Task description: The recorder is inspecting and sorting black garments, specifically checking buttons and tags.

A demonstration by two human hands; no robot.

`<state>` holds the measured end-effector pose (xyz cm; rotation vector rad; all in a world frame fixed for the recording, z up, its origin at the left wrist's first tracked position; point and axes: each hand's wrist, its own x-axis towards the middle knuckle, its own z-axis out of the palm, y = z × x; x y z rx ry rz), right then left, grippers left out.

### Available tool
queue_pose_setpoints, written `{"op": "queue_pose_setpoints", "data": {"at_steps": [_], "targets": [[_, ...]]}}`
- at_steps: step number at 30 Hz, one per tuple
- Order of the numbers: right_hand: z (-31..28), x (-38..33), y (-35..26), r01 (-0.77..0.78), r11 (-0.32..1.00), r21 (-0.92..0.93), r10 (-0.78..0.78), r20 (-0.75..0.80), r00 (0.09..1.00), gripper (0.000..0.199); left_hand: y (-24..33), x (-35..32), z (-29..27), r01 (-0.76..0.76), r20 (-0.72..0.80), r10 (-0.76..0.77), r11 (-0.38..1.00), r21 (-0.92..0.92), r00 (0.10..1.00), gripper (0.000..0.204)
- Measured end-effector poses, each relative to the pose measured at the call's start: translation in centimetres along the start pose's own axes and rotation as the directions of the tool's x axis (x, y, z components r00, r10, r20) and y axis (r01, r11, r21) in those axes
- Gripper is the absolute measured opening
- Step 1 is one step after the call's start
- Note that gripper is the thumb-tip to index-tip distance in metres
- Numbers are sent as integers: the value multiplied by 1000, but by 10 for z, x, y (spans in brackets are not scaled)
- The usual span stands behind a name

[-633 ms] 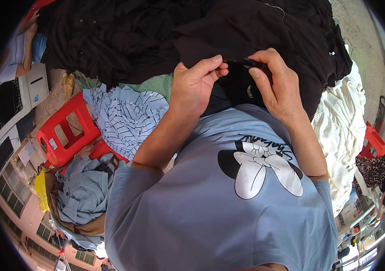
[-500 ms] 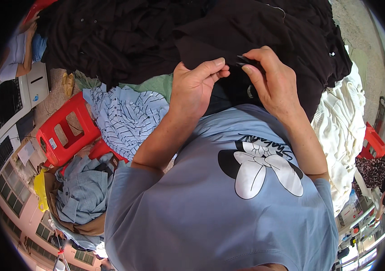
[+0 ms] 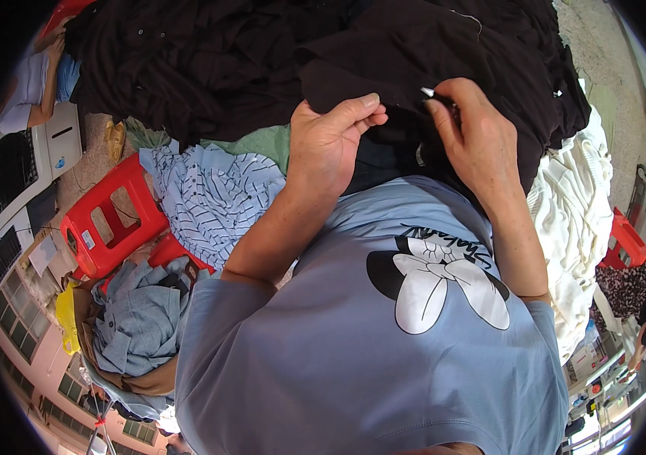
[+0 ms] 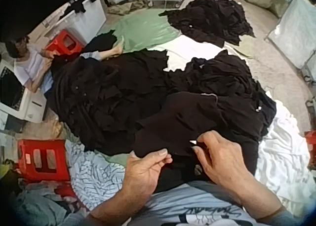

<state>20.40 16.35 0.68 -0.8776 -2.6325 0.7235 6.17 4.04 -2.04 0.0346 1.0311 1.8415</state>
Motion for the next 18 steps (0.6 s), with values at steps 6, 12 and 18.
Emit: {"op": "queue_pose_setpoints", "data": {"at_steps": [6, 12, 18], "targets": [[1, 2, -14, 164, 984, 75, -149, -172, 974, 17, -6, 2, 8, -25, -26, 25, 999, 23, 999, 6], [17, 1, -9, 148, 989, -5, -147, -196, 970, 16, -10, 2, 9, -37, -19, 38, 998, 54, 999, 12], [18, 2, -9, 214, 966, -144, -245, -253, 936, 17, -12, 2, 13, -23, -22, 24, 999, 44, 999, 6]]}}
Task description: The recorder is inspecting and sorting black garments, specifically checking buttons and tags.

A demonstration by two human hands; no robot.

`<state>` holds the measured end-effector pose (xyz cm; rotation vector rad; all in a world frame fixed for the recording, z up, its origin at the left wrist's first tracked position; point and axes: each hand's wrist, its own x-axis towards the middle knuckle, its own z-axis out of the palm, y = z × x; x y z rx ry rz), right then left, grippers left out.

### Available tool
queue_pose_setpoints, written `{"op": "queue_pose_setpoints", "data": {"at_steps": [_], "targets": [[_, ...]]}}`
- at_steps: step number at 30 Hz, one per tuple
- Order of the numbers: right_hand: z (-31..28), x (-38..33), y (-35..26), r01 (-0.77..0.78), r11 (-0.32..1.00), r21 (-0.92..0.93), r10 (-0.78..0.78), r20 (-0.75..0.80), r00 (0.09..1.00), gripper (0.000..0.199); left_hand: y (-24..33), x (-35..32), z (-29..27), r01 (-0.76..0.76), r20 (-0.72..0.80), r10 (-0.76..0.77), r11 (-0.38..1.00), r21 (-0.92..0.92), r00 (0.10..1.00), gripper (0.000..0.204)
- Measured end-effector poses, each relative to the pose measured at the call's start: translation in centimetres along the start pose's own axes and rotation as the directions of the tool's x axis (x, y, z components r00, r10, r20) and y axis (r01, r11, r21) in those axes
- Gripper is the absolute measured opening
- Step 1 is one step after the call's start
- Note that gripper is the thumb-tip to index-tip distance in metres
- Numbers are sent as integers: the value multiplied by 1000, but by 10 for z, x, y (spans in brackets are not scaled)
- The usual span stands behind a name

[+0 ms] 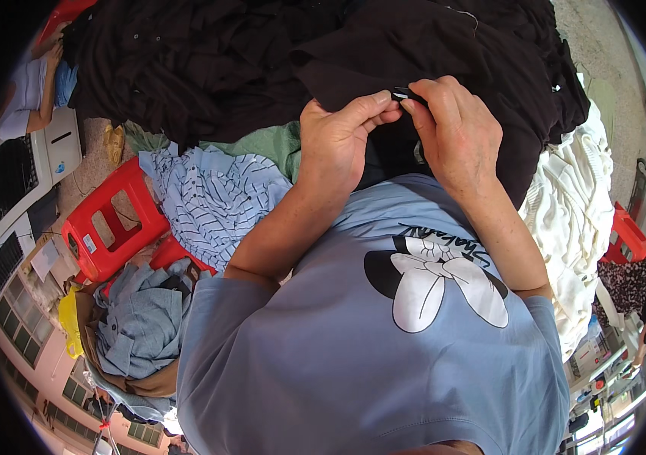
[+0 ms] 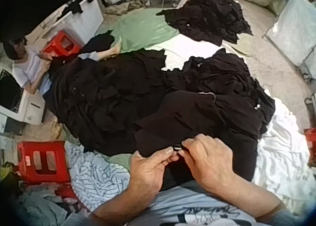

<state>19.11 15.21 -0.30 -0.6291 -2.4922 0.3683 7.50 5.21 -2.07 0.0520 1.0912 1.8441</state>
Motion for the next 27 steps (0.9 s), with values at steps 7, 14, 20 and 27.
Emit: {"op": "queue_pose_setpoints", "data": {"at_steps": [7, 14, 20, 27], "targets": [[3, -2, 3, 37, 999, -36, -38, -28, 999, 18, -2, 1, -1, 10, 15, -10, 1000, 7, 1000, 6], [5, -6, 5, -184, 955, 232, 162, 109, 981, 13, -2, 2, -1, 25, 23, -24, 999, -34, 999, 8], [7, -7, 8, -158, 957, 243, 138, 97, 986, 11, -5, 2, -7, 50, 53, -51, 999, 5, 997, 11], [7, -9, 7, -277, 923, 267, 252, 127, 959, 11, -6, 3, -7, 56, 4, -56, 998, -39, 998, 8]]}}
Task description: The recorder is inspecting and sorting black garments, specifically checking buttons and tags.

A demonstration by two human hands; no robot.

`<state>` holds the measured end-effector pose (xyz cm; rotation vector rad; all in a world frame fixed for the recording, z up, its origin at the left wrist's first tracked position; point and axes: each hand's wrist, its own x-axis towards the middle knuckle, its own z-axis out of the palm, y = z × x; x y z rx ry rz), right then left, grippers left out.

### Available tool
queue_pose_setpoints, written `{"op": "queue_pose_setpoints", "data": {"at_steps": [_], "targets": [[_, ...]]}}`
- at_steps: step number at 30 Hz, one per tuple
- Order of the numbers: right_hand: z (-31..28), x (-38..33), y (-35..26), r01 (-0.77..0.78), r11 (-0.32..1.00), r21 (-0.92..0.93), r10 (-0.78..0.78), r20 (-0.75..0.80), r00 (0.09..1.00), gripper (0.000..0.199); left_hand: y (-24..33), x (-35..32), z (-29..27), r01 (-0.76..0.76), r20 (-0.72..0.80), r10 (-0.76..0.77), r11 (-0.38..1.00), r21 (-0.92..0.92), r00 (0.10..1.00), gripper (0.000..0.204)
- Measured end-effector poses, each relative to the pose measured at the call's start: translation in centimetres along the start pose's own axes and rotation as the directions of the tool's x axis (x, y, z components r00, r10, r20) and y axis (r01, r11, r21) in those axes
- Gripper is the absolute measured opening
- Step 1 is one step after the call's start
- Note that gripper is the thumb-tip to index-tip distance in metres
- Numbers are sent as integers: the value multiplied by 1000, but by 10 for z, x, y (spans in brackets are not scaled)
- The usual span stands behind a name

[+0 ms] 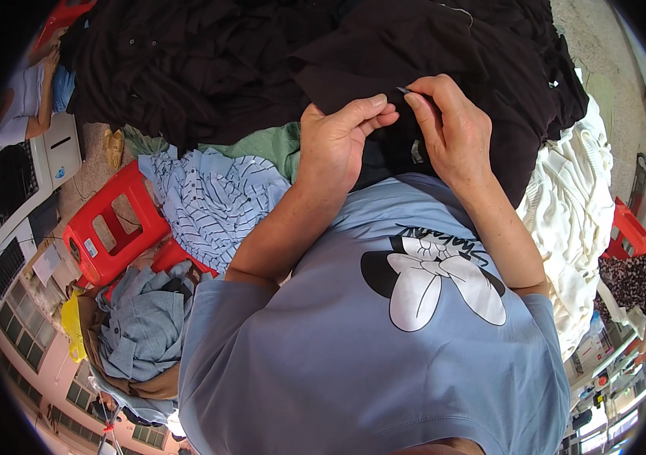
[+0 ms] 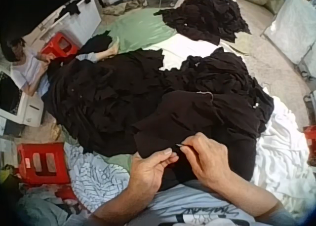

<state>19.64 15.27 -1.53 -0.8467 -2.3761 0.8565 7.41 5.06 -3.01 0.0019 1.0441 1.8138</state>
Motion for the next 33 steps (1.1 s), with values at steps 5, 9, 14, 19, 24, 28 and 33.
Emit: {"op": "queue_pose_setpoints", "data": {"at_steps": [5, 9, 14, 19, 24, 28, 33], "targets": [[-1, 3, 0, 146, 985, -87, -147, -10, 989, 11, 0, 3, 2, -5, 15, 5, 1000, 11, 1000, 9], [-2, 5, 1, 207, 965, -159, -211, -3, 978, 9, 0, 3, 1, 25, -22, -24, 999, 39, 999, 9], [-4, 9, 16, -83, 994, 71, 91, -120, 989, 19, 1, -4, -15, 60, -57, -56, 996, 65, 997, 8], [-14, 39, 50, -60, 980, -191, 20, -201, 979, 40, -4, -3, -53, 45, -40, -46, 999, -30, 998, 15], [-21, 78, 87, -86, 965, -249, 49, -154, 987, 26, 11, -1, -60, -174, -42, 171, 979, -107, 984, 33], [-15, 73, 54, -117, 987, 114, 82, 278, 957, 28, 18, -5, -81, -187, -6, 190, 960, -210, 982, 37], [23, 39, 48, 323, 945, -53, -308, 190, 932, 40, 2, 2, -82, -181, -136, 156, 965, -192, 978, 38]]}}
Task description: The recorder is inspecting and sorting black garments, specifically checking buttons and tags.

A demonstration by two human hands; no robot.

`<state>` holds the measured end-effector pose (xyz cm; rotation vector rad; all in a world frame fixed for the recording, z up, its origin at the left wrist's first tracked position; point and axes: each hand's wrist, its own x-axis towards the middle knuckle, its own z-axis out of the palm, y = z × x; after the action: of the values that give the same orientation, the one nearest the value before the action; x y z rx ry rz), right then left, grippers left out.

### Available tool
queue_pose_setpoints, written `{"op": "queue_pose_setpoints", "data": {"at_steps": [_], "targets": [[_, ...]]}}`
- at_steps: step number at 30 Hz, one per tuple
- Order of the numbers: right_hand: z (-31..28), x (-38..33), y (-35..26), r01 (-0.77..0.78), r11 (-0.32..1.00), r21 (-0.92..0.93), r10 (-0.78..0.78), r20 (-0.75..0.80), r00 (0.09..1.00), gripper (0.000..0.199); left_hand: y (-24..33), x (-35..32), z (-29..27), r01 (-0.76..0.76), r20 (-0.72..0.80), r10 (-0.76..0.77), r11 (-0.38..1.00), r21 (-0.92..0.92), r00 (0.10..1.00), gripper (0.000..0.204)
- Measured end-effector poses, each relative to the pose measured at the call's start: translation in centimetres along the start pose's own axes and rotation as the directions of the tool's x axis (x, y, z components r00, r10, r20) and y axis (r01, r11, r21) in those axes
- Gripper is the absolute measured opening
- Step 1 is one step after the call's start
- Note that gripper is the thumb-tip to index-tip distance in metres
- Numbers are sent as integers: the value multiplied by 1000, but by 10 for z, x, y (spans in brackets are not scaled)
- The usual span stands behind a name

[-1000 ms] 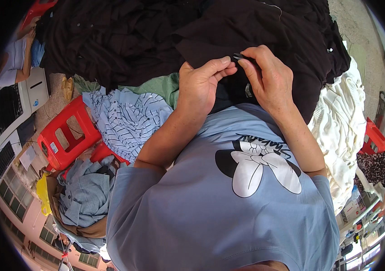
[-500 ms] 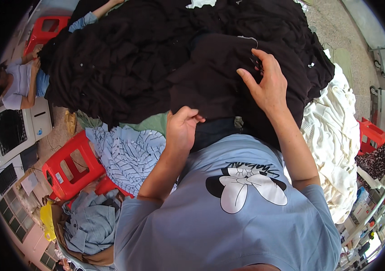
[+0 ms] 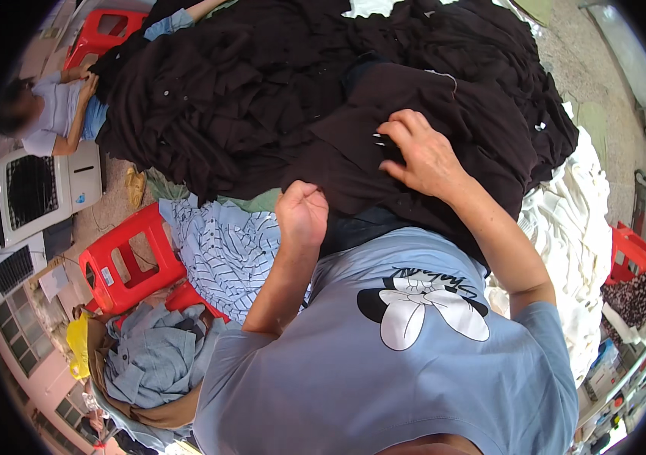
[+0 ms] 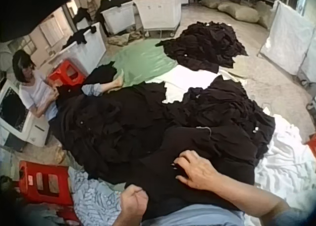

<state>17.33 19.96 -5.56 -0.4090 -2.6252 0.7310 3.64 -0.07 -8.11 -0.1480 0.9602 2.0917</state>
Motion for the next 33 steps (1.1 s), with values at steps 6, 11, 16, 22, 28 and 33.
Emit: {"op": "queue_pose_setpoints", "data": {"at_steps": [6, 11, 16, 22, 28, 33], "targets": [[-1, -1, 20, -417, 805, 421, 442, 43, 896, 24, -2, 5, 8, 9, -22, -9, 1000, 4, 1000, 35], [-3, -10, -8, -3, 991, 136, -2, 41, 999, 40, -1, 1, 15, -28, -37, 25, 996, -87, 999, 21], [2, -25, 27, -348, 868, 353, 352, 56, 934, 21, -9, -3, 24, 16, -151, -15, 1000, 3, 988, 26], [-39, -8, -52, -234, 545, 805, 394, 1, 919, 18, -10, -30, 56, 286, 276, -292, 956, 65, 915, 23], [-55, -14, -67, 87, 897, 433, 32, -260, 965, 22, -2, 9, 113, 404, 187, -457, 876, 263, 869, 23], [-70, -38, -41, -130, 869, 478, 338, -381, 861, 13, 63, 96, 154, -13, 436, -103, 967, 254, 894, 31]]}}
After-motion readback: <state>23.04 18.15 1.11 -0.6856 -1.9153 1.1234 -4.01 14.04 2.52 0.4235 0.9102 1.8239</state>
